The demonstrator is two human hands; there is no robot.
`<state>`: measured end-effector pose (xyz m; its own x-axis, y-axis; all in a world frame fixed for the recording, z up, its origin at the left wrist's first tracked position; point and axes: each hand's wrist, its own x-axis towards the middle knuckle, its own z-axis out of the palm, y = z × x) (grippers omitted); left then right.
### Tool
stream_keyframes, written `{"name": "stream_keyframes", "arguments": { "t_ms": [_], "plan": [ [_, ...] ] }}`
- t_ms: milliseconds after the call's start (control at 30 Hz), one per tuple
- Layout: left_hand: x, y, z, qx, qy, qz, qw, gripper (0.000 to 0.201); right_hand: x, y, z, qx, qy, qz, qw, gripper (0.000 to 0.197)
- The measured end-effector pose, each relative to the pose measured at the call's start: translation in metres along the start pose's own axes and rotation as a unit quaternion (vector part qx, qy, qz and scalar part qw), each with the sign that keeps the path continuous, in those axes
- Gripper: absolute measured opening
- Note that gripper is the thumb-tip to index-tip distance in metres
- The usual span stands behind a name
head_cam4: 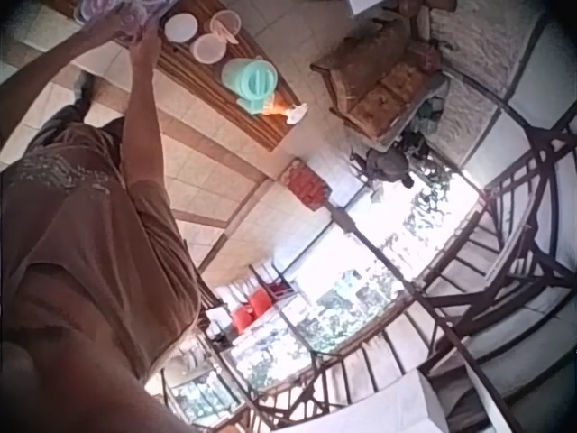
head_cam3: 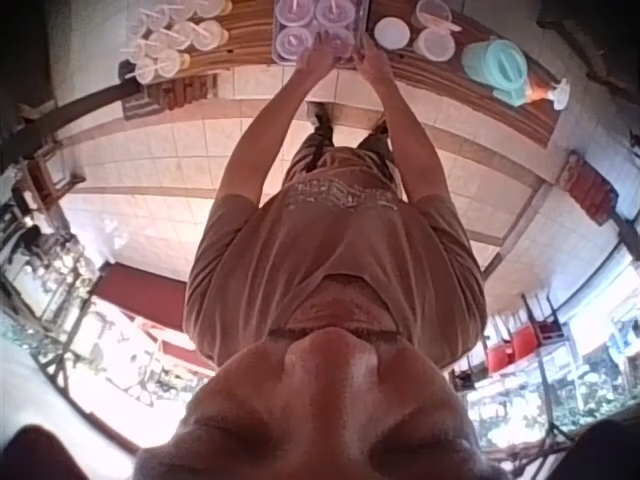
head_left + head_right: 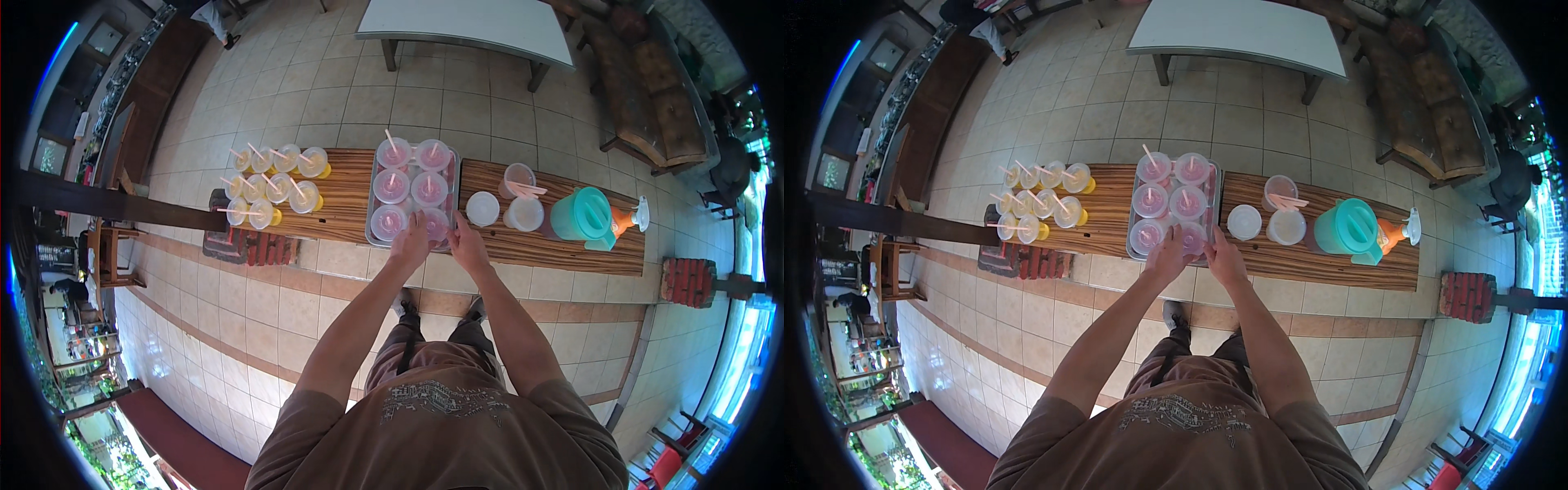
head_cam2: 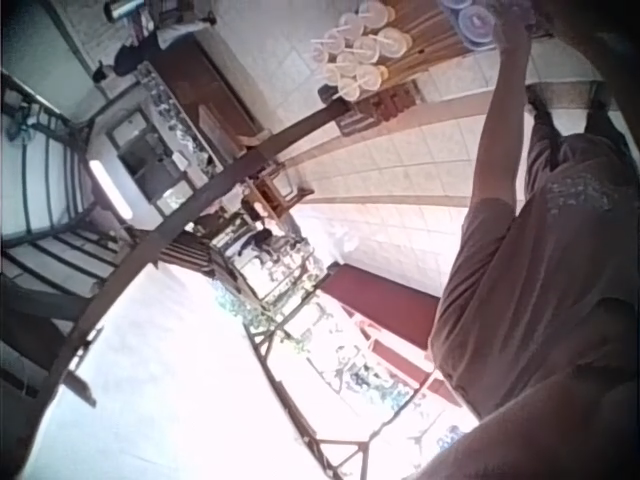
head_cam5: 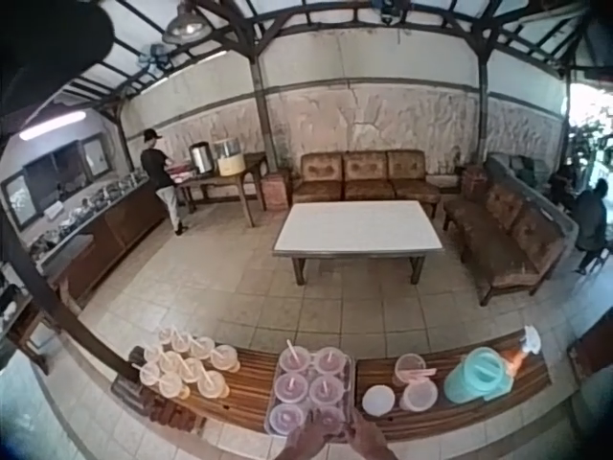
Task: Preparing several cups of drinks by pouring liquid from a pitcher and adding straws.
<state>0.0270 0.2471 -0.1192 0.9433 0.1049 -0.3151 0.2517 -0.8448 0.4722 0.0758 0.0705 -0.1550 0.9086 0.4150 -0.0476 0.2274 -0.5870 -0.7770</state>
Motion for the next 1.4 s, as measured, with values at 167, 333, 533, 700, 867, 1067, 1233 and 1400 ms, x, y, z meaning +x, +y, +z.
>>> {"name": "stream_keyframes", "arguments": {
  "t_ms": [167, 333, 533, 700, 867, 1067, 1233, 1400],
  "plan": [
    [0.003, 0.005, 0.0, -0.009, -0.006, -0.001, 1.0, 0.1, -0.004, 0.01, -0.001, 0.052, -0.01, 0.004, 0.999, 0.05],
    [0.011, -0.001, 0.004, -0.001, -0.024, -0.005, 1.0, 0.104, -0.007, -0.004, -0.007, 0.024, -0.005, 0.041, 0.999, 0.039],
    [0.011, 0.0, 0.008, 0.001, -0.018, -0.034, 0.999, 0.101, 0.005, -0.023, -0.07, -0.085, 0.221, 0.004, 0.972, 0.02],
    [0.014, 0.008, 0.0, 0.001, -0.037, -0.051, 0.998, 0.103, 0.028, -0.021, -0.137, -0.185, 0.316, 0.057, 0.929, 0.028],
    [0.008, 0.016, -0.005, 0.046, -0.035, -0.052, 0.997, 0.106, 0.039, 0.014, -0.153, -0.199, 0.263, 0.154, 0.931, 0.033],
    [0.002, 0.012, -0.001, 0.029, -0.014, -0.039, 0.999, 0.108, 0.045, 0.034, -0.156, -0.182, 0.296, 0.052, 0.936, 0.021],
    [0.003, 0.008, 0.003, 0.02, -0.006, -0.045, 0.999, 0.106, 0.044, 0.04, -0.157, -0.154, 0.303, 0.01, 0.94, 0.01],
    [0.004, 0.01, 0.0, 0.02, -0.026, -0.055, 0.998, 0.105, 0.045, 0.032, -0.16, -0.149, 0.306, 0.03, 0.94, 0.01]
  ]
}}
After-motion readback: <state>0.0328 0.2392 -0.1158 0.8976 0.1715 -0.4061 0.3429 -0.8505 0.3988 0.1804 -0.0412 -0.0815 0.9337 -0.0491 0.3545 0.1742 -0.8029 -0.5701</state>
